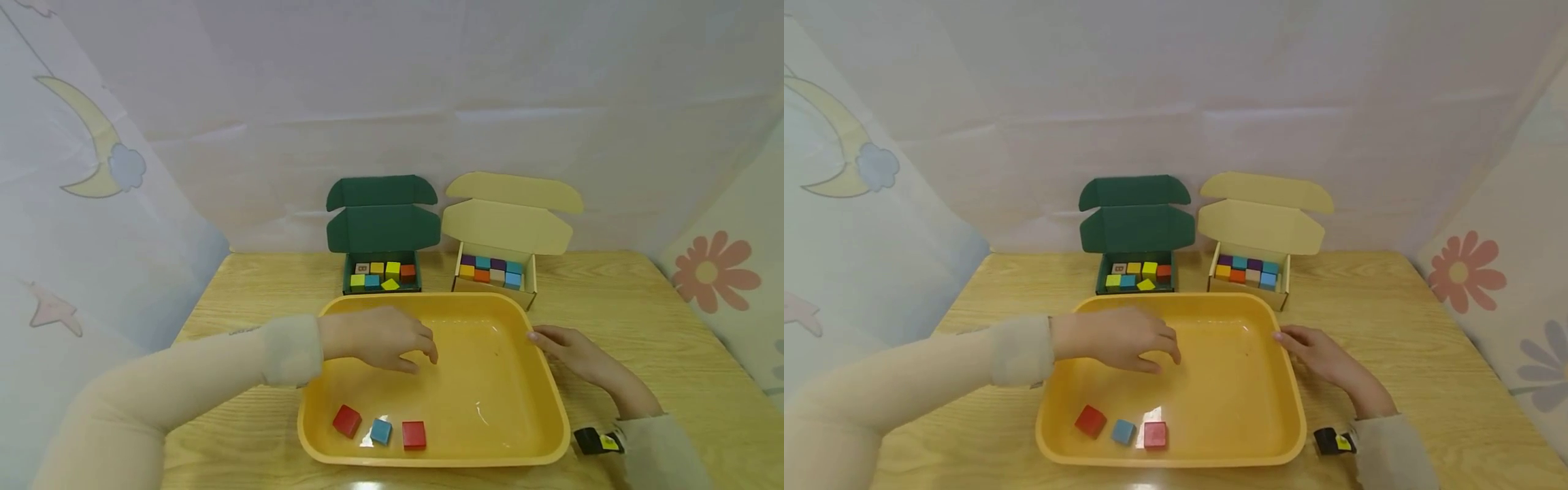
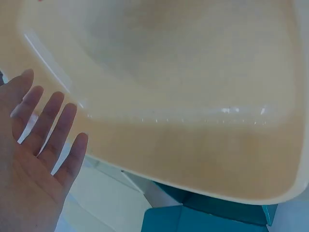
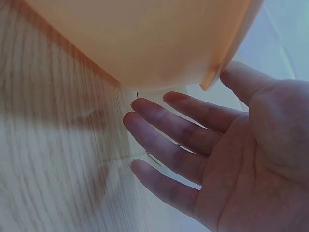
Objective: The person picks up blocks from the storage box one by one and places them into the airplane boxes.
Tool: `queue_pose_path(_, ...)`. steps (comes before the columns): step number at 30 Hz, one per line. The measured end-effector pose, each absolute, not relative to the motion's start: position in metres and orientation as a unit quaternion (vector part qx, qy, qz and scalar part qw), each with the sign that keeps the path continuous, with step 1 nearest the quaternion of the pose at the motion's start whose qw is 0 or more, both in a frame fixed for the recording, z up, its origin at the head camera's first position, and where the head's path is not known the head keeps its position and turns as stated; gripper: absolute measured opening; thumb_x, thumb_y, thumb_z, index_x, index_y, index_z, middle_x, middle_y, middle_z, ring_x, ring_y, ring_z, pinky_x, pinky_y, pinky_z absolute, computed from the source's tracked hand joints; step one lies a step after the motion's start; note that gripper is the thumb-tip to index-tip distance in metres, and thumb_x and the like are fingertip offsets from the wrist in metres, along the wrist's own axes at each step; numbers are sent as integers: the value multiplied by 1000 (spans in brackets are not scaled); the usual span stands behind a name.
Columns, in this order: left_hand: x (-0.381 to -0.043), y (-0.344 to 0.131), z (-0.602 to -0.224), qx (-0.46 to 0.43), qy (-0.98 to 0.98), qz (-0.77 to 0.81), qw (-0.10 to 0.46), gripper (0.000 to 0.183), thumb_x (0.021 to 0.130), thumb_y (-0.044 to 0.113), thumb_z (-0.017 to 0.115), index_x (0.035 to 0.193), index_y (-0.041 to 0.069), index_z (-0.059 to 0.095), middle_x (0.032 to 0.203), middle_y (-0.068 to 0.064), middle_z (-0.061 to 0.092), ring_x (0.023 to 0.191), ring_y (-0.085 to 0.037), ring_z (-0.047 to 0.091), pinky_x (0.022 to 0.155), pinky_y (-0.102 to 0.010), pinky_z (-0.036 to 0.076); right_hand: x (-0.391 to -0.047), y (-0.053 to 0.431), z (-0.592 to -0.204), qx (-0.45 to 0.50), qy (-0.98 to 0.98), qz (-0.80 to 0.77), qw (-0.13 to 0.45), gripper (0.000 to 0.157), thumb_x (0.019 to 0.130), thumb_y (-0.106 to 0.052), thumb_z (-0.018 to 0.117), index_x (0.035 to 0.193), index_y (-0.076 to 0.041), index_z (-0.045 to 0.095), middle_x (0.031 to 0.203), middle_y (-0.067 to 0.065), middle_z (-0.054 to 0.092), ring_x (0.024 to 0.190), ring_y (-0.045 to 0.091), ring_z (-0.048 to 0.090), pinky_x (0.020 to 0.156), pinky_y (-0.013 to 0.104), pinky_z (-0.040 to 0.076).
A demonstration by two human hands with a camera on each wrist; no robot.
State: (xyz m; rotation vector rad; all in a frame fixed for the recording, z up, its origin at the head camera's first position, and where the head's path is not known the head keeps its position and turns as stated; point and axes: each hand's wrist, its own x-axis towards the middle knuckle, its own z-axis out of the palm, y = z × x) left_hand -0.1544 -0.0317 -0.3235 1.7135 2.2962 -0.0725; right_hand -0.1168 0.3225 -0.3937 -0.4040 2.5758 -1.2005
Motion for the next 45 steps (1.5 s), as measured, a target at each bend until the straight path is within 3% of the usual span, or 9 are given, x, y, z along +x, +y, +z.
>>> queue_pose_path(13,-119,-34,-336,651,744,-59,142,33,97,34,65,129,26,64,123,15,60,105,0,54,89,-14,46,-119,323,-396,-136,888,-416,142,53,108,-26,43,137,18,44,132,35,52,118,50,53,87,52,55)
queue_pose_path(22,-111,-32,-349,666,728,-71,145,39,92,34,71,130,28,64,124,17,59,107,2,53,92,-12,43,-118,323,-396,-138,884,-422,145,53,108,-24,43,138,19,41,131,36,53,105,40,64,84,48,56)
queue_pose_path(34,-103,-28,-357,683,710,-99,143,33,93,21,71,124,29,66,112,17,59,95,1,51,83,-12,45,-117,321,-393,-154,883,-428,112,46,106,-18,48,136,16,48,128,33,57,113,47,59,84,43,57)
queue_pose_path(45,-105,-32,-362,690,706,-85,134,28,95,22,68,123,26,66,111,14,59,94,0,53,83,-13,46,-119,321,-393,-139,903,-395,96,43,105,-22,51,132,10,55,125,27,62,114,46,58,91,58,50)
